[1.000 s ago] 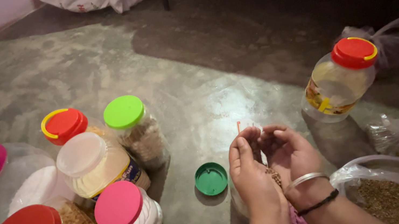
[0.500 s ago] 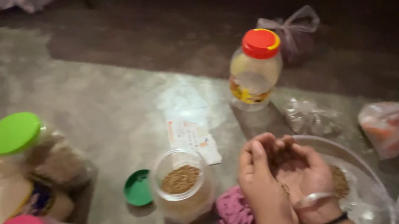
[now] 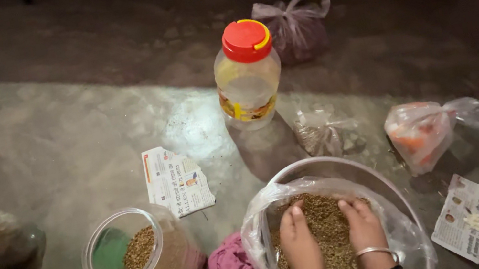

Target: The person sits on the floor and sorts grains by hand, picking out debris and transferring the grains from a plastic bag into a clear plastic container. They then secure the container with a green lid.

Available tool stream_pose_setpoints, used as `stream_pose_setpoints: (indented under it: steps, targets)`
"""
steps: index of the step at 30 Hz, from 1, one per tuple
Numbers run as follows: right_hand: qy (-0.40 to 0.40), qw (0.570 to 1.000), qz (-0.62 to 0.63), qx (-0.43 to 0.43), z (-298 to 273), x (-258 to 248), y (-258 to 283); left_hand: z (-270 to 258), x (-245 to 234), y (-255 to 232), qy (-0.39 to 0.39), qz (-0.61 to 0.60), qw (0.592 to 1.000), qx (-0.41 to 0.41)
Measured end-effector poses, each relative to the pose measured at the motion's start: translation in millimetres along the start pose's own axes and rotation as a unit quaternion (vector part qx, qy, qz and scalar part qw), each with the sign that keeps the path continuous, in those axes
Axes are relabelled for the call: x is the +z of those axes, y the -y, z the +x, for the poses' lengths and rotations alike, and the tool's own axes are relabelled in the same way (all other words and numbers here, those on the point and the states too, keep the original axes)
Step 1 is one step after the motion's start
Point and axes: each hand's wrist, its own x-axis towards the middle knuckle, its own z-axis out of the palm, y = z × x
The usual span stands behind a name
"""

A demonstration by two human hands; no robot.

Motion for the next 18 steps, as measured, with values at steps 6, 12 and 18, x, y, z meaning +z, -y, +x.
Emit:
stream_pose_setpoints:
  steps: [6,12,18]
  targets:
    - [0.047,0.998,-0.034,0.034,-9,18,-9,-10,12,11,-0.044,-0.016,0.998,-0.037]
    - [0.013,0.973,0.185,0.134,-19,27,7,-15,16,-14,-0.073,-0.161,0.974,-0.141]
    - [0.009,0.909,0.354,0.221,-32,24,40,-28,23,-51,-0.102,-0.326,0.923,-0.179]
